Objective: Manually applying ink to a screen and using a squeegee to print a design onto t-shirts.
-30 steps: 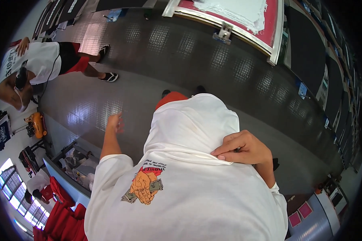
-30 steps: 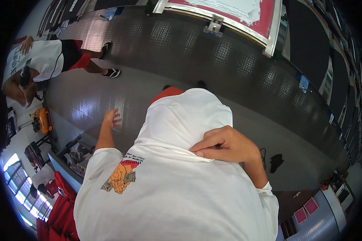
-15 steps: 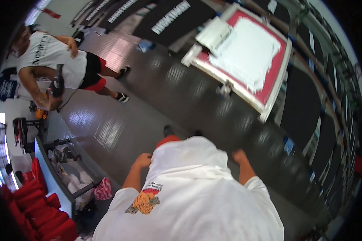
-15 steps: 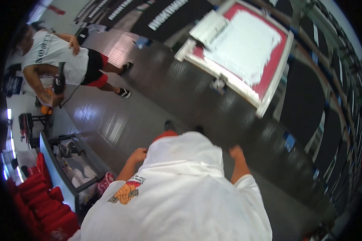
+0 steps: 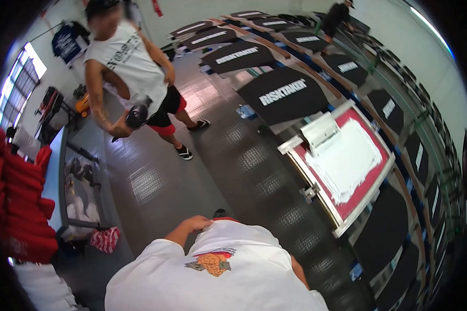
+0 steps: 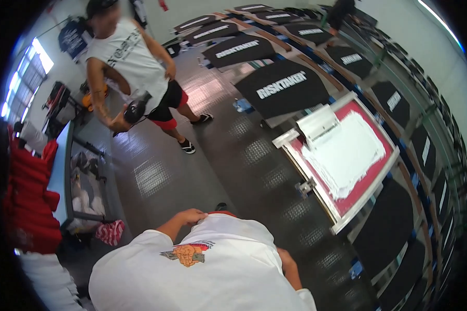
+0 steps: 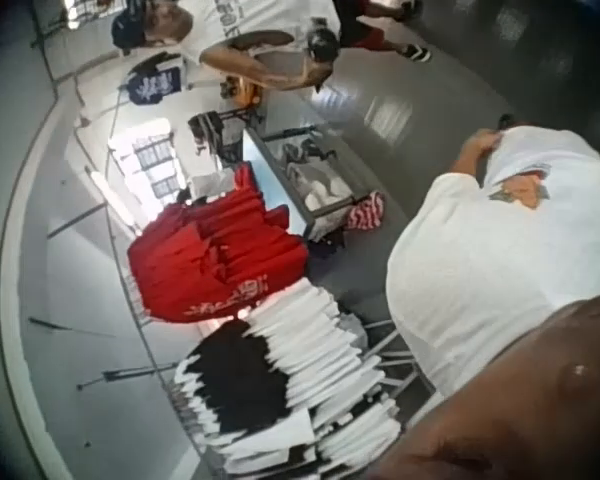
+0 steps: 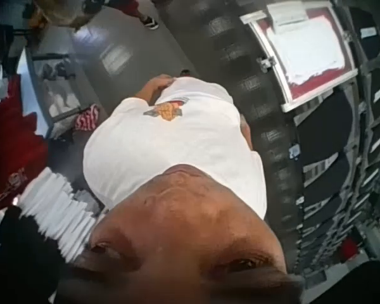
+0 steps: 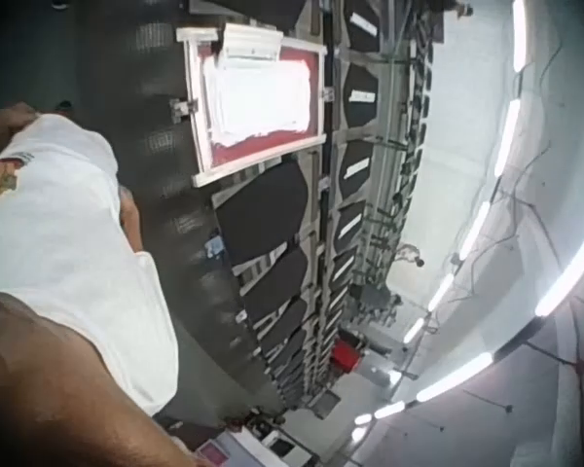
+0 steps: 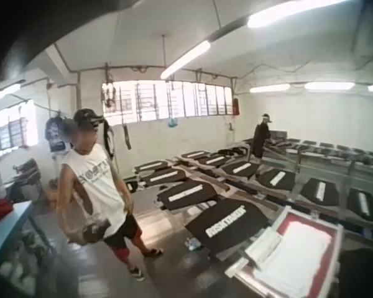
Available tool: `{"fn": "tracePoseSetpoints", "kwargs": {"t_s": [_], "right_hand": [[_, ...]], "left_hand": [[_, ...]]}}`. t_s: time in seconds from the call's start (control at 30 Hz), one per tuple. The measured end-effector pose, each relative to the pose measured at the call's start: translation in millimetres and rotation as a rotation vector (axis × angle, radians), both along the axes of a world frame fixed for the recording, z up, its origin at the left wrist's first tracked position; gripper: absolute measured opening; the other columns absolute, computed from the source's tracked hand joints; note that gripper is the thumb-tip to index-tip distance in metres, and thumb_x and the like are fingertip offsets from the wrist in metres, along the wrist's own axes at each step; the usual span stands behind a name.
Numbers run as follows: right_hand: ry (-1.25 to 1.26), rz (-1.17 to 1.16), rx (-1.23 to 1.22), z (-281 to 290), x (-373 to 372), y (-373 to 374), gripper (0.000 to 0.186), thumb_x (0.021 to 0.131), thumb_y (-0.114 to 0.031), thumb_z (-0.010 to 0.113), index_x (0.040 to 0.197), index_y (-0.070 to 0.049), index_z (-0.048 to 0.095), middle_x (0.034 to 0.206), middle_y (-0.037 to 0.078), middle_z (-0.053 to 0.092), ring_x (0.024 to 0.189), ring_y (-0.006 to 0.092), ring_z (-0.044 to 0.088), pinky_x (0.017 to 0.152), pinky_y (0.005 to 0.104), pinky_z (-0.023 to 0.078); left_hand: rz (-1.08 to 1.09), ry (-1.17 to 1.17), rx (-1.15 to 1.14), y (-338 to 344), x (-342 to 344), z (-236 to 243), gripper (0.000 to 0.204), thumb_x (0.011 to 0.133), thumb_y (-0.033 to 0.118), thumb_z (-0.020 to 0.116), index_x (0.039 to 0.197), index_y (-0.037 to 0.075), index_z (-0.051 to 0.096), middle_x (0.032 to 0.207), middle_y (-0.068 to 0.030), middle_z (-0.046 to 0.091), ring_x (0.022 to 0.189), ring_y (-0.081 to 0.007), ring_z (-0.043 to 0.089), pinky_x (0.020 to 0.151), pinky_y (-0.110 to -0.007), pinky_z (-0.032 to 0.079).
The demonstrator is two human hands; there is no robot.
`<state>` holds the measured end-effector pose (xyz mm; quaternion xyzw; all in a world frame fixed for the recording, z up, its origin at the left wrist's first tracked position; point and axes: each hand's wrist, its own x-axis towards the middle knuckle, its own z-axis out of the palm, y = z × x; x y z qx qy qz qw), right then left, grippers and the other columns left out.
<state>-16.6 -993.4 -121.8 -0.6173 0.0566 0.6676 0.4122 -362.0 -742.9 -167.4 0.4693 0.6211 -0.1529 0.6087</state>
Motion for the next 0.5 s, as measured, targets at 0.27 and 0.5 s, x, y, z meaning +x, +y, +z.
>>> {"fn": "tracePoseSetpoints", "kwargs": {"t_s": [0.27,0.5], "right_hand": [[-0.326,0.299,0.116,-9.0,32.8,8.3,0.023,0.092,-0.023,0.054,0.103,-0.004,0.063,0.081,0.005,0.063,0.066,0.0145,0.057,0.062,0.0303,0.048],[-0.568,0.404,0.198,-12.6,44.4,-2.6,0.020,0.092,-0.019,0.052,0.100,-0.004,0.063,0.081,0.005,0.062,0.068,0.0150,0.057,0.064,0.0308,0.049]], "left_hand": [[-0.123,-0.078,0.203,44.3,31.9,25.5,0.032,0.086,0.032,0.060,0.089,0.001,0.066,0.090,-0.0130,0.064,0.079,-0.0240,0.063,0.065,-0.042,0.050],[0.304,-0.767,-0.113,50.6,38.1,120.3,0.011,0.085,0.019,0.064,0.087,0.008,0.061,0.076,-0.0011,0.057,0.069,-0.0107,0.054,0.064,-0.029,0.046]]}}
